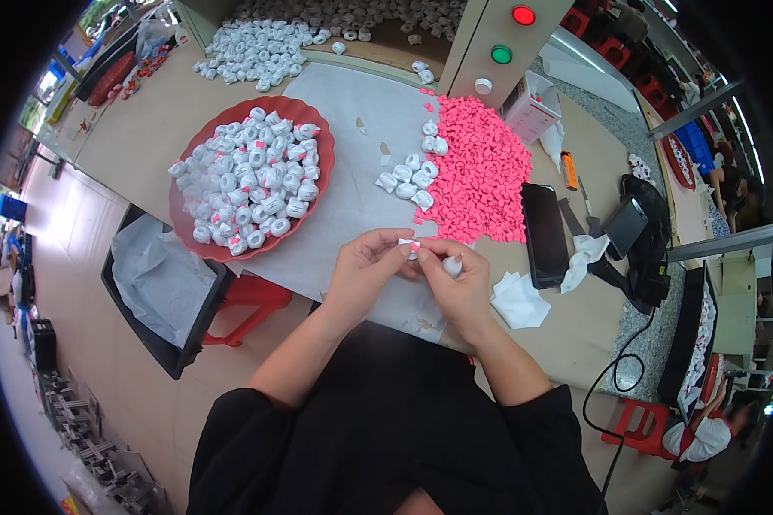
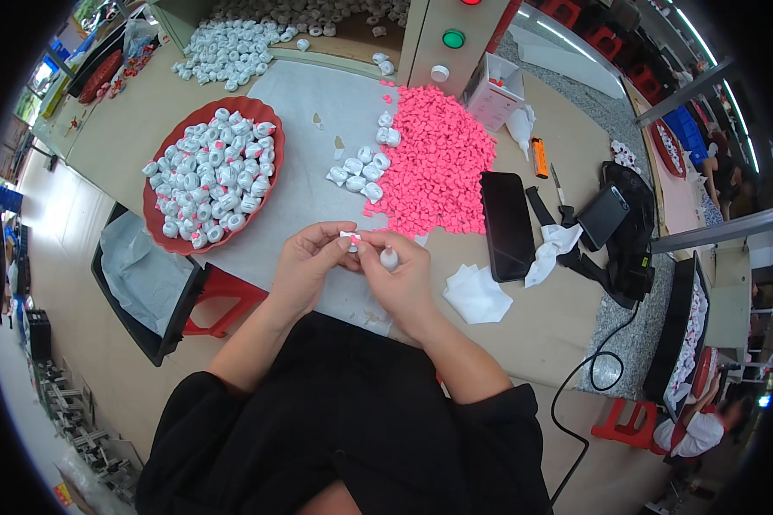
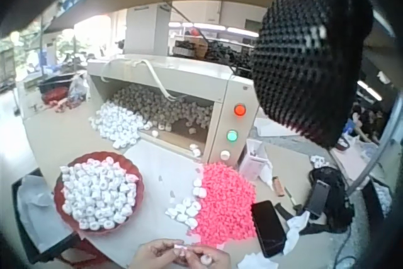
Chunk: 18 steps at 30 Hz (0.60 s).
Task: The person repeatedly picks up small white cylindrical caps from a red tray and applies a small amount of pink liquid from a squeeze bottle onto the top of each cap. The person then places the treated cap onto a pile on the table. The process is repeated continuously throughout the clip.
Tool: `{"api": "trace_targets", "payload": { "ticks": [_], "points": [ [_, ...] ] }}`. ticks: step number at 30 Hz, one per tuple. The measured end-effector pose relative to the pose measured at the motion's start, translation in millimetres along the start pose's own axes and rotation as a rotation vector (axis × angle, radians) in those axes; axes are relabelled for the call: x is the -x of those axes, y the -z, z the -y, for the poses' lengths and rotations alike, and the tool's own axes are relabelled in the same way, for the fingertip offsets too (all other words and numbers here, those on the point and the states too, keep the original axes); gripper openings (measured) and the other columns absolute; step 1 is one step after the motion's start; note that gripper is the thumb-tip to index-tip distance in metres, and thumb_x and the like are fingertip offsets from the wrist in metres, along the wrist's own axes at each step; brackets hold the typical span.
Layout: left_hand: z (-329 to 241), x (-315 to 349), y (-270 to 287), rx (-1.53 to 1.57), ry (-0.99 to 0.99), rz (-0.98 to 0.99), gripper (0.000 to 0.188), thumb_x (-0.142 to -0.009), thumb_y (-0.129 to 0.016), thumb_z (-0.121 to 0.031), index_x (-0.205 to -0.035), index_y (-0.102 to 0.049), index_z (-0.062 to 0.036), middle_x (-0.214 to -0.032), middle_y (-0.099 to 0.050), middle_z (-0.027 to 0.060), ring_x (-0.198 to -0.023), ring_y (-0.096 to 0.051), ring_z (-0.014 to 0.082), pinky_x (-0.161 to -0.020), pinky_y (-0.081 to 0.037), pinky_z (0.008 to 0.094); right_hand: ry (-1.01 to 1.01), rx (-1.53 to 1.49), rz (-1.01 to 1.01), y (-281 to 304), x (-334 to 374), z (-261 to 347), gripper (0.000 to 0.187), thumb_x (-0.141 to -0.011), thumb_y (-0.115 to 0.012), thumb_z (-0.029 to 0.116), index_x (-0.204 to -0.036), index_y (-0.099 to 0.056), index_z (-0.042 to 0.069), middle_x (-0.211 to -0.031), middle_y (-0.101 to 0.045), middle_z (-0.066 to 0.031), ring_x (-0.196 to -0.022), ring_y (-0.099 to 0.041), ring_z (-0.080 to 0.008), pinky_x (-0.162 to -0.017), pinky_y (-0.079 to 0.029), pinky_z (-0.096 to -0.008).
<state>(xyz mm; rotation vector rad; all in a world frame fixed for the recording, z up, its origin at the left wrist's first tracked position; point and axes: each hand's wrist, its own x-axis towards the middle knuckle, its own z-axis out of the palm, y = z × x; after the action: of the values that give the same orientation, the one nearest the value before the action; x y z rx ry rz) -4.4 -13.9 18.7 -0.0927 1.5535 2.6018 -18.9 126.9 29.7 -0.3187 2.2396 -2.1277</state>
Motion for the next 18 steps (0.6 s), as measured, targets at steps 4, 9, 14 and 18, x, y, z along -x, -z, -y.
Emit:
{"api": "trace_targets", "payload": {
  "ticks": [4, 9, 14, 18],
  "points": [
    [2.8, 1.9, 1.1, 0.005, -0.015, 0.001, 0.023, -0.088, -0.054, -0.014, -0.103, -0.056, 0.0041, -0.082, -0.061, 0.0083, -0.067, -0.058, 0.0120, -0.059, -0.049, 0.0239, -0.346, -0.385, 0.060, 9.5, -1.9, 3.1, 0.012, -0.082, -0.059, 0.010, -0.084, -0.063, -0.001, -0.071, -0.061, -0.0052, -0.060, -0.053, -0.0083, -0.051, -0.041, -0.0220],
    [3.4, 2.7, -0.8, -0.032, -0.030, 0.005, 0.024, -0.088, -0.055, -0.016, -0.102, -0.057, 0.0037, -0.081, -0.061, 0.0080, -0.065, -0.057, 0.0114, -0.055, -0.048, 0.0235, -0.415, -0.520, 0.076, 11.9, -2.6, 4.6, 0.012, -0.081, -0.060, 0.011, -0.081, -0.064, 0.000, -0.070, -0.061, -0.0052, -0.056, -0.050, -0.0078, -0.048, -0.039, -0.0223],
    [6.2, 3.4, 2.2, -0.068, -0.037, 0.018, 0.022, -0.088, -0.055, -0.014, -0.102, -0.057, 0.0030, -0.083, -0.061, 0.0080, -0.067, -0.057, 0.0113, -0.055, -0.047, 0.0235, -0.429, -0.540, 0.092, 14.9, -2.5, 2.1, 0.013, -0.080, -0.061, 0.011, -0.085, -0.061, -0.001, -0.071, -0.060, -0.0058, -0.056, -0.050, -0.0092, -0.048, -0.040, -0.0233],
    [5.7, 5.4, 1.7, -0.078, -0.109, 0.065, 0.023, -0.086, -0.056, -0.008, -0.106, -0.056, 0.0030, -0.087, -0.061, 0.0081, -0.071, -0.058, 0.0114, -0.061, -0.048, 0.0239, -0.335, -0.419, 0.078, 13.5, 1.9, 3.2, 0.012, -0.081, -0.060, 0.007, -0.089, -0.065, 0.000, -0.074, -0.061, -0.0048, -0.064, -0.054, -0.0077, -0.056, -0.041, -0.0201]
  ]
}}
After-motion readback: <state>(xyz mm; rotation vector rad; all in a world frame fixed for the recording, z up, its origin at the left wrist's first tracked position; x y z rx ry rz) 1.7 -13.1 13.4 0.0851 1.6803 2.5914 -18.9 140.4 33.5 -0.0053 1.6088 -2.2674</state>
